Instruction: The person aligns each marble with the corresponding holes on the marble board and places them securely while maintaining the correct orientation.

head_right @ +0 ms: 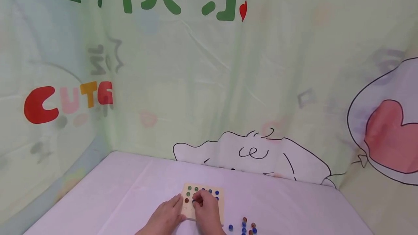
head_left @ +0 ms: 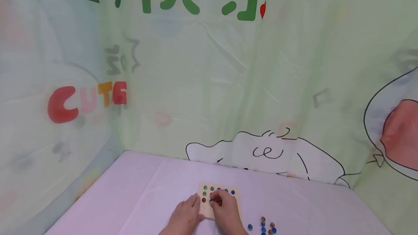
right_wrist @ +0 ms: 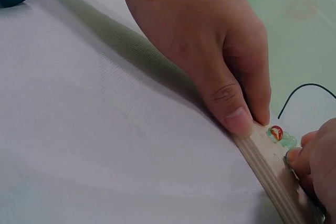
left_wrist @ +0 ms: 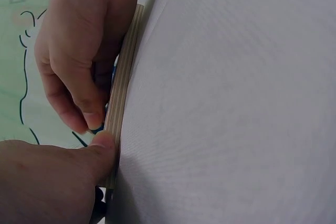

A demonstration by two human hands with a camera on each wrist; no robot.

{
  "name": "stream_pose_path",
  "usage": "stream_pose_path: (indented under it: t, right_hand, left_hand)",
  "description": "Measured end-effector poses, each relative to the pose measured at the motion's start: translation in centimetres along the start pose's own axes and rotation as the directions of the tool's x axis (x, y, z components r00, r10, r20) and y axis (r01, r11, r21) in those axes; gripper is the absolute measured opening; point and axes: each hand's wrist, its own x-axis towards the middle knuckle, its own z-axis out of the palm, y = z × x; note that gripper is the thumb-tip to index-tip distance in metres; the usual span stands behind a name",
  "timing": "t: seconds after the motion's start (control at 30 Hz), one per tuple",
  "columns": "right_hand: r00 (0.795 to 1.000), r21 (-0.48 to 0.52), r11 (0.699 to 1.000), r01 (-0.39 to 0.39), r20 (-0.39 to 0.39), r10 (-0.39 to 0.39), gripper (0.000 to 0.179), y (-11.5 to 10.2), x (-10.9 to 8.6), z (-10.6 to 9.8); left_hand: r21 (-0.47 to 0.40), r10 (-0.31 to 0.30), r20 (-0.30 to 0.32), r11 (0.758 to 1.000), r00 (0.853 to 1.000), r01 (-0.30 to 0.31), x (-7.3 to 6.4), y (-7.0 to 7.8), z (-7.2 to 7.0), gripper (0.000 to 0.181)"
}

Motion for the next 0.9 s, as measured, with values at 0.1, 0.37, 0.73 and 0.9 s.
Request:
stream_pose_path:
  t: [0.1,0.37,0.73,0.9]
  right_hand:
    - [1.0,-0.005,1.0,0.019,-0.005,-0.02,0.027,-0.05,-0.04,0.03]
    - [1.0,-0.017,0.999,0.028,-0.014,-0.028,0.029,0.32,-0.13,0.11]
    - [0.998,-0.029,0.999,0.033,-0.048,-0.034,0.027,0.93,-0.12,-0.09]
    - [0.999,0.006,1.0,-0.008,-0.035,0.008,0.025,0.9,0.02,-0.38]
  left_hand:
    - [-0.001,0.002,-0.013,1.0,1.0,-0.002,0.01,0.0,0.07,0.066]
    - [-0.032,-0.019,0.019,0.999,1.0,0.02,0.14,0.09,-0.05,0.067]
    - [-0.019,0.004,-0.003,1.0,1.0,-0.004,0.14,-0.06,0.08,0.067]
    - [0.006,0.018,-0.012,1.0,1.0,-0.018,0.07,-0.05,0.02,0.066]
